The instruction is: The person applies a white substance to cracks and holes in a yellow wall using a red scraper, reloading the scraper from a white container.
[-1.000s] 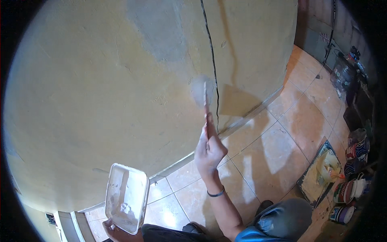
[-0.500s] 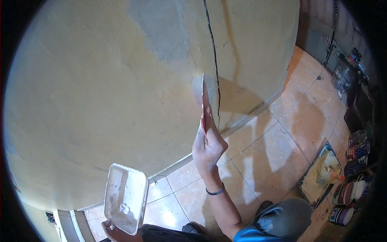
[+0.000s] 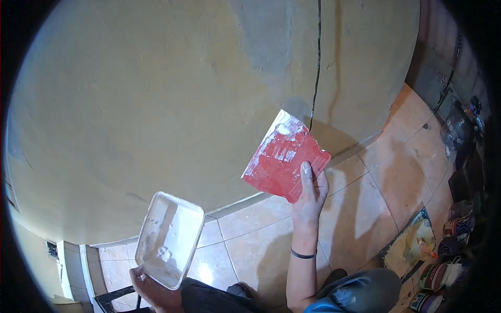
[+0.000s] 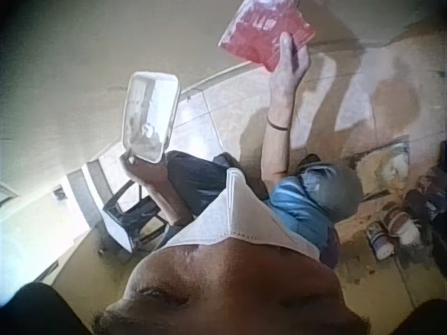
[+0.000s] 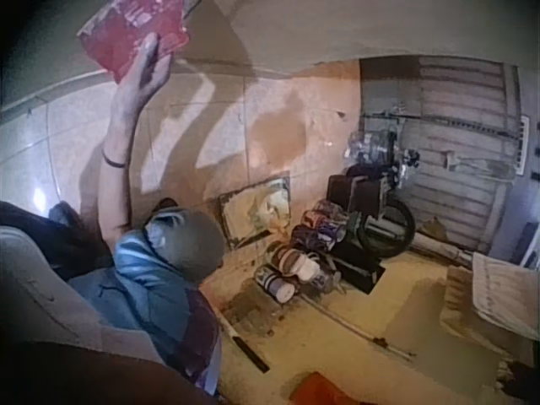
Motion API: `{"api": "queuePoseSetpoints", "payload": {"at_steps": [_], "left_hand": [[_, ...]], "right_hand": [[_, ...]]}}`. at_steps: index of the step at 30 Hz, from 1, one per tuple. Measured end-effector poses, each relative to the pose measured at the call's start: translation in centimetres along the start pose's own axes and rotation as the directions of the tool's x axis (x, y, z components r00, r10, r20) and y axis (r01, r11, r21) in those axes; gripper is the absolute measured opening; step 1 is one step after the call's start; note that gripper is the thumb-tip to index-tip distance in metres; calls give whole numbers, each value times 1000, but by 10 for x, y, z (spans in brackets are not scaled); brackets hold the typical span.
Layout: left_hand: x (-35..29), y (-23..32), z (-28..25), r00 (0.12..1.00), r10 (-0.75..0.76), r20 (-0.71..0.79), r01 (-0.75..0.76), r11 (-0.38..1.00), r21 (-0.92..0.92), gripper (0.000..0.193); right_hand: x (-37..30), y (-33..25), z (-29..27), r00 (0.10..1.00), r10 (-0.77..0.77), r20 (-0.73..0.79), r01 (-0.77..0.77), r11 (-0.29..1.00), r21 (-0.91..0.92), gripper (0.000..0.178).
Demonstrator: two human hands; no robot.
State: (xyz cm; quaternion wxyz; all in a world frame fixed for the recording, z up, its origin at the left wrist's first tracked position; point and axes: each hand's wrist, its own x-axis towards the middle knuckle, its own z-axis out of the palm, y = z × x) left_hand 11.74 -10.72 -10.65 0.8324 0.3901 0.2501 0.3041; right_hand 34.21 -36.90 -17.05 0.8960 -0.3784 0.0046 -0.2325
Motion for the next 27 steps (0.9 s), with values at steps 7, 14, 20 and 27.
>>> {"api": "queuePoseSetpoints", "payload": {"at_steps": [7, 14, 20, 27], "left_hand": [[-10, 17, 13, 998, -29, 61, 29, 1000, 7, 60], [-87, 31, 132, 997, 35, 73, -38, 999, 32, 54], [-88, 28, 169, 979, -53, 195, 59, 998, -24, 61], [-71, 37, 143, 985, -30, 173, 45, 996, -84, 58]], "right_hand": [[-30, -20, 30, 996, 13, 91, -23, 993, 116, 22], [14, -109, 13, 885, -72, 461, 180, 965, -193, 18], [54, -127, 26, 669, -86, 738, 333, 923, -194, 24], [52, -113, 48, 424, -145, 894, 655, 730, -193, 37]]}}
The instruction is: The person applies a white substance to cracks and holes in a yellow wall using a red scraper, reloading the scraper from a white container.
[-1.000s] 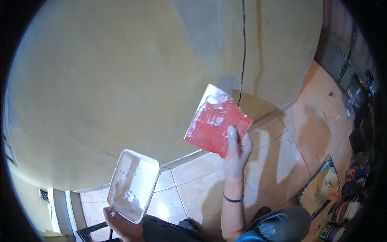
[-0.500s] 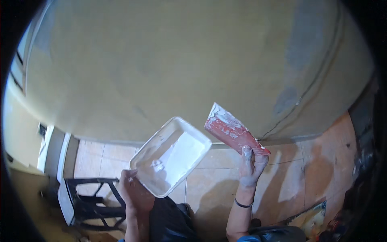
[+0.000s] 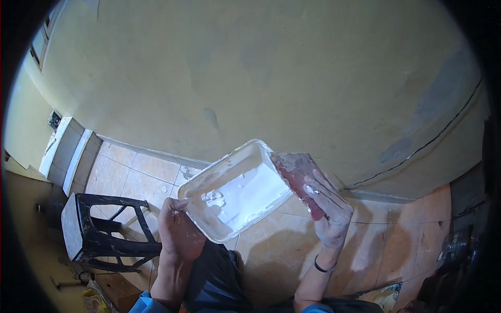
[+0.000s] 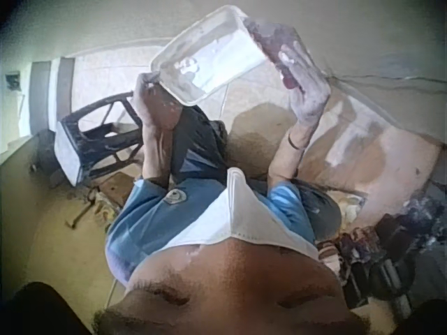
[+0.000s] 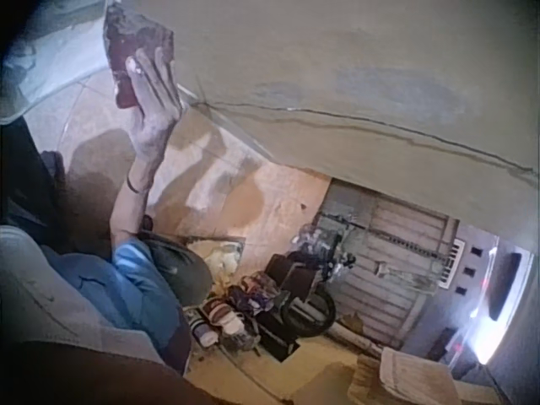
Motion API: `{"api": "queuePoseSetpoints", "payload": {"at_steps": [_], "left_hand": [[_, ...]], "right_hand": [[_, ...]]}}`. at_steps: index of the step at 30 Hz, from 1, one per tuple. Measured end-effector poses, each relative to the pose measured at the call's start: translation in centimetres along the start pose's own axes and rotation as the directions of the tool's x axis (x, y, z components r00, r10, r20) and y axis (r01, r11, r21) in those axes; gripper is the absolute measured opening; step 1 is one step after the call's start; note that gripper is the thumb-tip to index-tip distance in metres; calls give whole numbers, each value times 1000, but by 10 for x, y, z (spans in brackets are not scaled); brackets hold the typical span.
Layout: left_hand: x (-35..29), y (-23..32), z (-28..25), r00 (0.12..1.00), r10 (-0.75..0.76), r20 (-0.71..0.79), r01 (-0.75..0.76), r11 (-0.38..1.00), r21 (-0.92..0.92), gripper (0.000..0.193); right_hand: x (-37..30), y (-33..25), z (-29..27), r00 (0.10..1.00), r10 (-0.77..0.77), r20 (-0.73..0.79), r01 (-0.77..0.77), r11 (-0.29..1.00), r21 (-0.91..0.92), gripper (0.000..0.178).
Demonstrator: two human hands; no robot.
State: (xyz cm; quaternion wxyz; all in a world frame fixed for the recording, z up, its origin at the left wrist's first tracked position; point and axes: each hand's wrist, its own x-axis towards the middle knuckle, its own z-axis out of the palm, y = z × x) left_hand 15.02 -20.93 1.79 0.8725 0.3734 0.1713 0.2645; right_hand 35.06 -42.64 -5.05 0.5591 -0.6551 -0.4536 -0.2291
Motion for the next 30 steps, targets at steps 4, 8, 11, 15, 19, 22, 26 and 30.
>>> {"api": "queuePoseSetpoints", "payload": {"at_steps": [4, 8, 11, 15, 19, 22, 26, 30], "left_hand": [[3, 14, -17, 1000, 10, -24, -10, 1000, -21, 57], [-1, 24, -28, 998, 34, -48, -36, 998, -47, 56], [-1, 20, -30, 999, -6, -34, 3, 998, -69, 55], [-2, 14, -30, 999, -26, 27, 26, 1000, -8, 55], [-3, 9, -19, 997, -82, -11, 82, 996, -22, 51], [-2, 7, -16, 994, -106, 32, 106, 994, 12, 50], [-4, 5, -20, 995, -99, 15, 97, 992, 86, 47], [-3, 4, -25, 993, -118, 6, 117, 990, 82, 45]], "right_hand": [[-6, 3, -6, 997, 46, 61, -32, 977, -211, 37], [10, -1, -33, 945, 299, -130, -322, 920, -223, 24], [66, -52, -79, 957, 283, -59, -282, 874, -396, 18], [152, -93, -89, 952, 164, 260, -68, 937, -343, 20], [208, -118, -79, 732, 273, 624, 51, 891, -451, 23], [221, -119, -66, 677, 232, 698, 85, 918, -387, 28], [236, -120, -51, 621, 93, 778, 306, 885, -350, 24], [248, -129, -38, 563, 119, 818, 424, 808, -409, 24]]}}
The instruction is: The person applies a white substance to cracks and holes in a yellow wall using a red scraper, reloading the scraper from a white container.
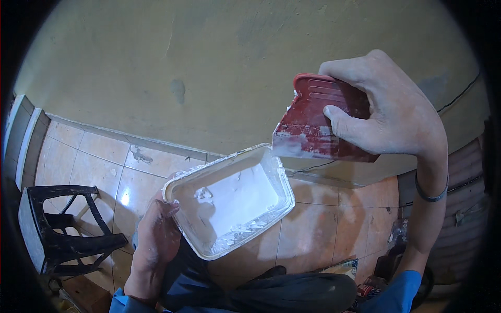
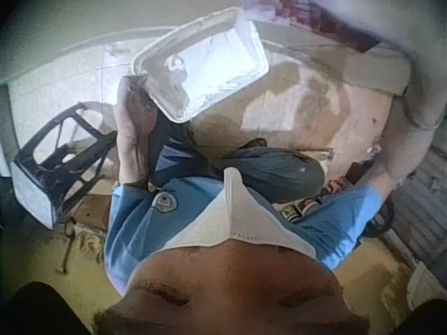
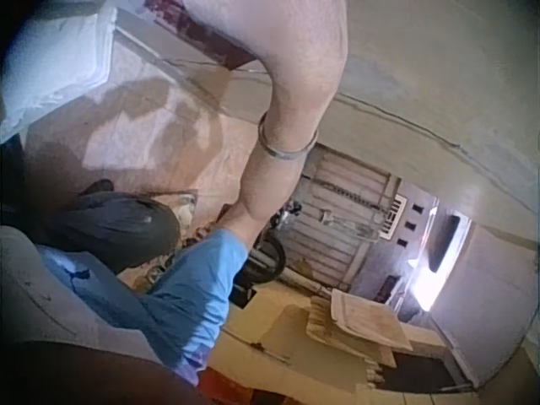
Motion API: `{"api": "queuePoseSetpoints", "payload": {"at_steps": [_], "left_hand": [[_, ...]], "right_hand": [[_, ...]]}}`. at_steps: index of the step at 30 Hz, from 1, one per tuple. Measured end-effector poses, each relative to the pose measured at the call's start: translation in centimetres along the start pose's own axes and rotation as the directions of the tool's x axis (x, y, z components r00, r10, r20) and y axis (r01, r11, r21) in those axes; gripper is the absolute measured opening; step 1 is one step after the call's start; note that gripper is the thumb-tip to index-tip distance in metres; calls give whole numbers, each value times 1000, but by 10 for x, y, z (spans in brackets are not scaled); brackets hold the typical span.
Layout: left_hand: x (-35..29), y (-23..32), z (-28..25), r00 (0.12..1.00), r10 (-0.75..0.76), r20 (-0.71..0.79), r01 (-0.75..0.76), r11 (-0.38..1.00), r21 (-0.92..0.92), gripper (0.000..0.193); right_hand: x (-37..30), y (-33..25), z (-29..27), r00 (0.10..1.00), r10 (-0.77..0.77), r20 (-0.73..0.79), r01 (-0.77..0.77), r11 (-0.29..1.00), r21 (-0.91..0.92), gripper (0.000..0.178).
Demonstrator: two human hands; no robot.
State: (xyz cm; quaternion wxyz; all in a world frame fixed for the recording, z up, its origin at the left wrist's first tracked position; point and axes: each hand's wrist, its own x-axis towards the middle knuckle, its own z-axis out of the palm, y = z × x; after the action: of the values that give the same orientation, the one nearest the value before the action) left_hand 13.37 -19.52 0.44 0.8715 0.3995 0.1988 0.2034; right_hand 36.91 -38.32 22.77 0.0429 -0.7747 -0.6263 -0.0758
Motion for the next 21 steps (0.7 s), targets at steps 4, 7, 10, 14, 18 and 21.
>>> {"api": "queuePoseSetpoints", "payload": {"at_steps": [4, 7, 10, 14, 18, 21], "left_hand": [[1, 3, 2, 1000, 4, 16, -5, 999, 39, 46], [3, 1, 2, 999, -23, 37, 22, 1000, 10, 48], [6, -4, -1, 999, -32, 4, 32, 999, -21, 50], [6, -3, -8, 999, 2, 52, 1, 999, -51, 50], [3, -1, -9, 993, 19, 119, -3, 991, -135, 48], [3, -2, 8, 998, 49, 47, -50, 999, 16, 45]], "right_hand": [[8, -8, -2, 997, -11, 80, 14, 999, -39, 25], [6, -15, -2, 975, 105, 196, -99, 994, -43, 26], [-1, -12, 6, 970, 92, 226, -88, 996, -25, 30], [-20, 19, 13, 935, 114, 336, -154, 984, 93, 29], [-56, 50, 40, 959, 220, 177, -283, 742, 607, 30], [-67, 30, 63, 935, 347, 68, -282, 617, 735, 30]]}}
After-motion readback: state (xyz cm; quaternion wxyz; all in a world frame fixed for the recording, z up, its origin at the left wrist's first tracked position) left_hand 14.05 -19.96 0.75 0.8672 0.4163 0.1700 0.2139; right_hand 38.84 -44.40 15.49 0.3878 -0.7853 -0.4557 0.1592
